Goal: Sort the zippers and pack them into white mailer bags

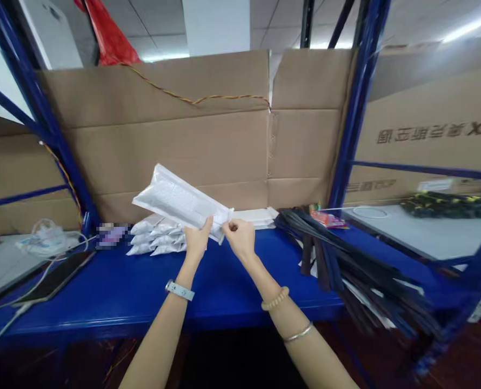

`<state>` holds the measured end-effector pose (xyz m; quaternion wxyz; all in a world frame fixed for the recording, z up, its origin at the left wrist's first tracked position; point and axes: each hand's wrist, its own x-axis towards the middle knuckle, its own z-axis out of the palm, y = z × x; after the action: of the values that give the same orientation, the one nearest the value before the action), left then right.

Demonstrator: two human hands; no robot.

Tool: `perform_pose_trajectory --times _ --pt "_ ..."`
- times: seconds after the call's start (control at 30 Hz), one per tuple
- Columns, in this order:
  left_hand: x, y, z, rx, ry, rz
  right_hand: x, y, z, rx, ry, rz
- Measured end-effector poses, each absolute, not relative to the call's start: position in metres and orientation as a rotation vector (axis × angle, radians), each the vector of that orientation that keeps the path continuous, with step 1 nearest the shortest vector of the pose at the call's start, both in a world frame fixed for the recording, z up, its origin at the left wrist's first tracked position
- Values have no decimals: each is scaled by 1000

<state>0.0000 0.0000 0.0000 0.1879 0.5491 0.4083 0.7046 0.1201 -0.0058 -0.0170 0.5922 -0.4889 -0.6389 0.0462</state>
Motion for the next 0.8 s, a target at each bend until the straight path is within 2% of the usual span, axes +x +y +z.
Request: perform_pose_trajectory --times 0.17,0.37,0.6,0.8 --pt "8 -4 -7 1674 1035 1868 120 -1 -18 -1094 -1517 189" --pt "0 -3 6 1778 940 1814 120 4 -15 -869 -1486 523" --pt "-61 7 42 1887 1051 1481 98 25 -1 -721 -1732 912" --pt "-113 27 70 1961 1105 1292 65 51 23 -681 -1923 962"
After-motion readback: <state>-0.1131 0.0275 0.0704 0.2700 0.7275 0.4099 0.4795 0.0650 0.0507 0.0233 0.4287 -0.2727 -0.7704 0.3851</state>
